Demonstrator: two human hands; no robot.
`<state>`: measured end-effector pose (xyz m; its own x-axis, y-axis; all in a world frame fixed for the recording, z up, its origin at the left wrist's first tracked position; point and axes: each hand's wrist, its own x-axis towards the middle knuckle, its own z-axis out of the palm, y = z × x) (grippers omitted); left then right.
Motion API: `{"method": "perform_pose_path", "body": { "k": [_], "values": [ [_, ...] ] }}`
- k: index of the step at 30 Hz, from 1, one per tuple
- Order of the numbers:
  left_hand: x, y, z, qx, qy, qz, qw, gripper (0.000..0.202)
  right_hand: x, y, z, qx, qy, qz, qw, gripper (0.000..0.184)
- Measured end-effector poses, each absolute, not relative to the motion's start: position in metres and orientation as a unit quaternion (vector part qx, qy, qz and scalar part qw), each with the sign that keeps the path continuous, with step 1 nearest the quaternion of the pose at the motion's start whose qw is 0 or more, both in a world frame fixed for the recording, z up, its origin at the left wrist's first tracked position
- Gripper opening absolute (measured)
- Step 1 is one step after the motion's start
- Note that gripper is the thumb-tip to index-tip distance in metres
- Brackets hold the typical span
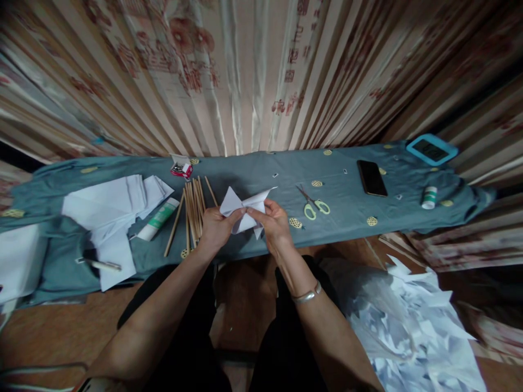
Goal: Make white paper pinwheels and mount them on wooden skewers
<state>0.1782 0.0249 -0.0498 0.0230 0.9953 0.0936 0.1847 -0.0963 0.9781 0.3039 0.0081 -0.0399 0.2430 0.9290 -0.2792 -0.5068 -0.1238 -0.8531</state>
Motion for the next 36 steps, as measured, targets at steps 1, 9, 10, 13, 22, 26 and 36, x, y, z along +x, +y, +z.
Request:
{"method": "perform_pose_path", "body": {
  "k": [1, 9, 10, 13, 22, 26, 36],
  "values": [
    [0.1783, 0.0250, -0.0500, 0.574, 0.515, 0.471, 0.428, 0.026, 0.3040, 0.0081, -0.0404, -0.481, -0.220, 0.574, 0.625, 0.047],
    [0.1787, 0.0259, -0.0502, 0.583, 0.521, 0.463, 0.417, 0.027, 0.3057, 0.0086, -0.0452, -0.483, -0.240, 0.566, 0.624, 0.047],
    [0.1786, 0.0257, -0.0501, 0.584, 0.523, 0.461, 0.415, 0.028, 0.3060, 0.0086, -0.0456, -0.483, -0.245, 0.566, 0.622, 0.046],
    [0.1784, 0.0251, -0.0497, 0.590, 0.522, 0.457, 0.414, 0.028, 0.3063, 0.0086, -0.0465, -0.483, -0.249, 0.567, 0.619, 0.045],
    [0.1773, 0.0254, -0.0519, 0.599, 0.520, 0.454, 0.405, 0.031, 0.3044, 0.0078, -0.0444, -0.482, -0.238, 0.568, 0.623, 0.044],
    [0.1773, 0.0252, -0.0509, 0.588, 0.522, 0.457, 0.415, 0.029, 0.3037, 0.0081, -0.0415, -0.477, -0.235, 0.570, 0.627, 0.044],
    [0.1788, 0.0260, -0.0447, 0.529, 0.507, 0.484, 0.478, 0.024, 0.3079, 0.0067, -0.0375, -0.499, -0.290, 0.525, 0.626, 0.048]
  ]
}}
